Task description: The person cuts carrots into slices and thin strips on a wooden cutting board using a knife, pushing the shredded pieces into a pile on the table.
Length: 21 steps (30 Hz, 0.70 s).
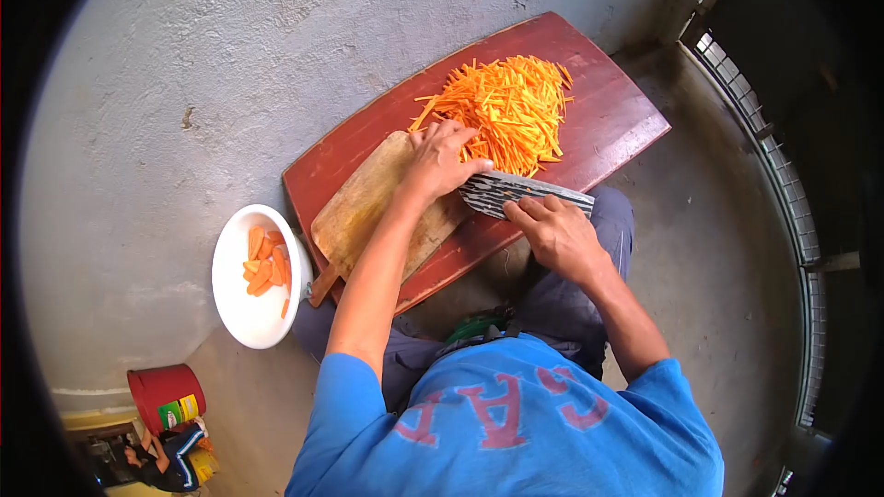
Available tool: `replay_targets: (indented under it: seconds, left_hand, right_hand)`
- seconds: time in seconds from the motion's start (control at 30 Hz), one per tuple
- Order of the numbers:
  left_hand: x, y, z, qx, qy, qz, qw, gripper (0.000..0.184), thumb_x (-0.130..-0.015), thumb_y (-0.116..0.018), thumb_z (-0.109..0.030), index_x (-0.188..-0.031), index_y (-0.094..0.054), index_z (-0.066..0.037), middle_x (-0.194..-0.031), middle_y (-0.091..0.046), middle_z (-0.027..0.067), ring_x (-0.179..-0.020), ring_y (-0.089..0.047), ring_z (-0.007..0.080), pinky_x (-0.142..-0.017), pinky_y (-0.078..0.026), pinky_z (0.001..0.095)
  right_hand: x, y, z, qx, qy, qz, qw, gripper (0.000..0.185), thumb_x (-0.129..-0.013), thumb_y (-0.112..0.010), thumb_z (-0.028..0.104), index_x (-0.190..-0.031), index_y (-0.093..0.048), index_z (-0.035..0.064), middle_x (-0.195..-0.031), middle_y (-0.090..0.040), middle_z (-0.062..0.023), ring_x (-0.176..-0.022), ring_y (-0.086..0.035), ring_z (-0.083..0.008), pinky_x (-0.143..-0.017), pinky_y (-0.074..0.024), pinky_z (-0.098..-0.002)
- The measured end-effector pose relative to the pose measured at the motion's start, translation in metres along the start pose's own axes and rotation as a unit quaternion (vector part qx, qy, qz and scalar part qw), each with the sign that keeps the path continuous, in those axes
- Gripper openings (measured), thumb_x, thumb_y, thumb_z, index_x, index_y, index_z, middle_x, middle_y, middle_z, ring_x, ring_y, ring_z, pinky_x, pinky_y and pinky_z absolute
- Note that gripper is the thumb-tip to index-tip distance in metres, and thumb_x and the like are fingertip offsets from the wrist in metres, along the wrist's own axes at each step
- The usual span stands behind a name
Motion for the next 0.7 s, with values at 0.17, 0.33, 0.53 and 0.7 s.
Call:
replay_targets:
  seconds: [0.17, 0.33, 0.53, 0.7]
  left_hand:
    - [-0.009, -0.013, 0.016, -0.013, 0.037, -0.010, 0.999, 0.056, -0.092, -0.091, -0.043, -0.137, -0.081, -0.011, -0.139, -0.070, 0.0120, -0.138, -0.061, 0.0304, -0.116, -0.036, 0.0509]
    - [0.001, 0.002, -0.008, -0.054, -0.019, -0.024, 0.998, 0.057, -0.093, -0.089, -0.048, -0.136, -0.082, -0.012, -0.138, -0.071, 0.0102, -0.133, -0.063, 0.0287, -0.114, -0.035, 0.0495]
    - [0.005, -0.004, -0.006, -0.048, -0.035, -0.073, 0.996, 0.041, -0.099, -0.081, -0.036, -0.129, -0.081, -0.008, -0.126, -0.074, 0.0099, -0.127, -0.066, 0.0286, -0.113, -0.036, 0.0524]
    - [0.019, 0.005, 0.027, 0.023, 0.024, -0.190, 0.981, 0.033, -0.097, -0.060, 0.006, -0.123, -0.078, -0.002, -0.117, -0.079, 0.0147, -0.118, -0.073, 0.0290, -0.107, -0.039, 0.0520]
  right_hand:
    - [0.001, -0.004, 0.002, 0.012, 0.002, 0.010, 1.000, 0.046, -0.093, -0.068, 0.013, -0.139, -0.069, 0.0080, -0.118, -0.074, -0.0090, -0.108, -0.071, -0.0312, -0.092, -0.0618, -0.0458]
    - [-0.001, 0.001, 0.003, 0.002, -0.022, 0.009, 1.000, 0.047, -0.092, -0.068, 0.010, -0.139, -0.069, 0.0072, -0.116, -0.074, -0.0095, -0.105, -0.072, -0.0320, -0.091, -0.0619, -0.0460]
    - [-0.004, 0.005, 0.002, 0.010, -0.040, -0.007, 0.999, 0.048, -0.091, -0.067, 0.007, -0.138, -0.069, 0.0083, -0.115, -0.075, -0.0093, -0.101, -0.073, -0.0324, -0.087, -0.0615, -0.0477]
    - [-0.006, 0.007, 0.004, -0.114, -0.078, -0.081, 0.987, 0.041, -0.099, -0.074, 0.005, -0.140, -0.073, 0.0054, -0.122, -0.081, -0.0176, -0.106, -0.079, -0.0404, -0.094, -0.0632, -0.0498]
Point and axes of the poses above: each hand's wrist, its own x-axis away from the middle knuckle, its own y-axis out of the back of the hand, z = x × y, the point moved 5 cm from there along -x, towards the middle knuckle
